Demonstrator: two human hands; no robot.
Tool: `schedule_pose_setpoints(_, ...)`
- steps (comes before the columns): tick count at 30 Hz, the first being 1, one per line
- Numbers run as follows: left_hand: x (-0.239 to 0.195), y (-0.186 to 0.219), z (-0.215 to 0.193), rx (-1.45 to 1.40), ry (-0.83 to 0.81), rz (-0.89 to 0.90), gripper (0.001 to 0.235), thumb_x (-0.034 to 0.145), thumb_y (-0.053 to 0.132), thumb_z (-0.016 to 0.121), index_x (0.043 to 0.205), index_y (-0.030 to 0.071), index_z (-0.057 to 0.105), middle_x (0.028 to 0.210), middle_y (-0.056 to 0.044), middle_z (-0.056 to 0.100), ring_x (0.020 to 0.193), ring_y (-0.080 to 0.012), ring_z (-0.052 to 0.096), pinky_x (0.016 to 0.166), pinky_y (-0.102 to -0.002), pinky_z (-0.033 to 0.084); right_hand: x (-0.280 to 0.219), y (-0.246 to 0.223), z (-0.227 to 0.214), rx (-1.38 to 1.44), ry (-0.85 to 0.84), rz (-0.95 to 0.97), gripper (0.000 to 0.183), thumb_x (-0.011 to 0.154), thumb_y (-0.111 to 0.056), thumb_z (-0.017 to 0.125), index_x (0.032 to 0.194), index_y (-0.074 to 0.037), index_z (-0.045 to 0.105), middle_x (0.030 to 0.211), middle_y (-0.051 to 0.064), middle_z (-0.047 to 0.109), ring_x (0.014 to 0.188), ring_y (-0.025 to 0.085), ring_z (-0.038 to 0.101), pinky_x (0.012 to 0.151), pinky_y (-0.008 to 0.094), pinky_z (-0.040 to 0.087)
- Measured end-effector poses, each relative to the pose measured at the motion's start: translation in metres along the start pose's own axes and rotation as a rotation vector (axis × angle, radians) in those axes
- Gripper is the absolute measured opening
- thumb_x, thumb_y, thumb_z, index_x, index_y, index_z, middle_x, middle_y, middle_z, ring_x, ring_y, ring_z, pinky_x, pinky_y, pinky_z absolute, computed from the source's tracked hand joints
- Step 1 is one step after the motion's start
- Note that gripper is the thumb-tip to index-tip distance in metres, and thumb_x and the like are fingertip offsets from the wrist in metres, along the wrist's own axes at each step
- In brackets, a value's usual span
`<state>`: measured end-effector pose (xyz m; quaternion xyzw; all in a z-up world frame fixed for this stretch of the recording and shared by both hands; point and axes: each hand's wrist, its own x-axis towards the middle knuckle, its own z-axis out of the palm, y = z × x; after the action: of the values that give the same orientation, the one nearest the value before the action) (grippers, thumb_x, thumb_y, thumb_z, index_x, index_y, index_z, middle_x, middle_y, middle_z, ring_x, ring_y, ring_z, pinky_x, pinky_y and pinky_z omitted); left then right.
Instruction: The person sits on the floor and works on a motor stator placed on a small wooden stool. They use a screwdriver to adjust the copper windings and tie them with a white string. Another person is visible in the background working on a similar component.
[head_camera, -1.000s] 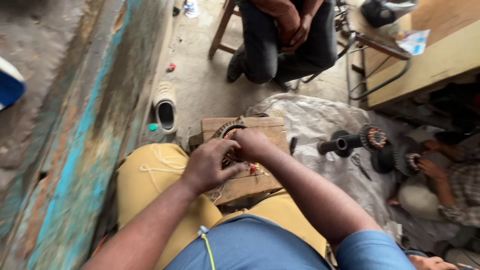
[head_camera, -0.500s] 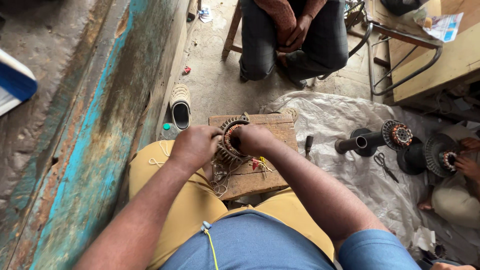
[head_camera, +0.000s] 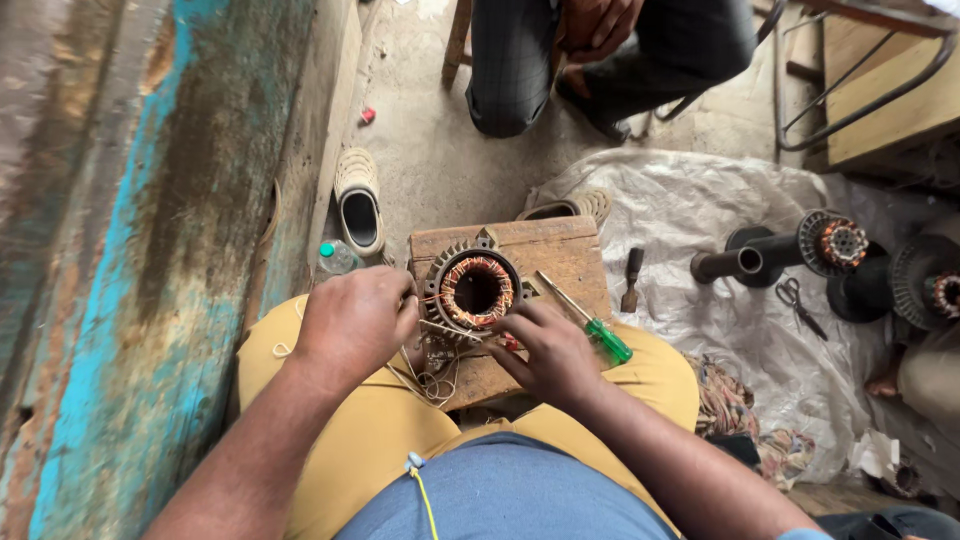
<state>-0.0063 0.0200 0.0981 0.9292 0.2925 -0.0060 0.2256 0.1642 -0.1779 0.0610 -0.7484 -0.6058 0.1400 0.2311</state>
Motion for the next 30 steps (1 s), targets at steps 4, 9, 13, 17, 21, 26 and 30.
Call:
schedule_pose_setpoints(4, 0.017, 0.007, 0.000, -0.025, -0.011, 0.142, 0.018, 0.089, 0.025, 0.068, 0.091, 0.007, 0.069, 0.091, -0.011, 0.071, 0.088, -0.0307, 0.069, 0.079, -0.046, 0.056, -0.010, 0.017, 0.001, 0.083, 0.093, 0.023, 0.020, 0.085, -0.028, 0.081, 0.093, -0.012, 0.072, 0.092, 0.006, 0.068, 0.085, 0.025, 0.066, 0.070, 0.038, 0.054)
schedule_pose_setpoints(9, 0.034, 0.006, 0.005, -0.173, 0.074, 0.372, 0.019, 0.087, 0.024, 0.071, 0.093, 0.006, 0.069, 0.105, -0.010, 0.071, 0.099, -0.0298, 0.067, 0.083, -0.045, 0.055, -0.016, 0.050, 0.000, 0.252, 0.125, 0.211, 0.015, 0.088, -0.021, 0.078, 0.095, -0.010, 0.070, 0.089, 0.006, 0.070, 0.075, 0.021, 0.068, 0.062, 0.034, 0.055)
schedule_pose_setpoints(13, 0.055, -0.001, 0.016, -0.407, 0.146, 0.585, 0.018, 0.088, 0.023, 0.072, 0.095, 0.007, 0.069, 0.109, -0.010, 0.075, 0.098, -0.0267, 0.072, 0.086, -0.042, 0.057, -0.016, 0.077, 0.009, 0.180, -0.042, 0.488, 0.021, 0.089, -0.023, 0.074, 0.104, -0.008, 0.071, 0.084, 0.007, 0.071, 0.070, 0.024, 0.070, 0.063, 0.038, 0.056)
schedule_pose_setpoints(17, 0.069, 0.001, 0.037, -0.478, 0.030, 0.524, 0.014, 0.085, 0.019, 0.073, 0.097, 0.011, 0.074, 0.083, -0.007, 0.076, 0.075, -0.0240, 0.073, 0.072, -0.040, 0.060, -0.018, 0.095, 0.032, 0.091, -0.157, 0.469, 0.028, 0.091, -0.026, 0.070, 0.113, -0.009, 0.067, 0.095, 0.010, 0.072, 0.076, 0.030, 0.073, 0.069, 0.043, 0.057)
schedule_pose_setpoints(21, 0.075, -0.003, 0.043, -0.412, -0.017, 0.439, 0.014, 0.084, 0.021, 0.076, 0.083, 0.009, 0.068, 0.073, -0.008, 0.071, 0.068, -0.0254, 0.071, 0.065, -0.041, 0.058, -0.018, 0.111, 0.059, -0.089, -0.367, 0.483, 0.044, 0.087, -0.027, 0.071, 0.124, -0.009, 0.054, 0.099, 0.014, 0.066, 0.085, 0.035, 0.070, 0.073, 0.049, 0.056)
schedule_pose_setpoints(26, 0.061, -0.017, 0.029, -0.490, -0.067, 0.262, 0.022, 0.089, 0.026, 0.074, 0.080, 0.008, 0.063, 0.067, -0.004, 0.067, 0.059, -0.0190, 0.068, 0.057, -0.037, 0.056, -0.021, 0.124, 0.080, -0.094, -0.369, 0.513, 0.043, 0.091, -0.030, 0.072, 0.119, -0.006, 0.050, 0.103, 0.015, 0.065, 0.092, 0.038, 0.069, 0.078, 0.049, 0.056)
schedule_pose_setpoints(30, 0.054, -0.022, 0.021, -0.583, -0.226, 0.213, 0.024, 0.085, 0.026, 0.076, 0.081, 0.007, 0.063, 0.061, -0.006, 0.063, 0.055, -0.0181, 0.063, 0.055, -0.036, 0.052, -0.022, 0.122, 0.079, 0.028, -0.263, 0.543, 0.063, 0.089, -0.026, 0.070, 0.142, -0.006, 0.041, 0.104, 0.014, 0.068, 0.093, 0.037, 0.070, 0.080, 0.048, 0.056)
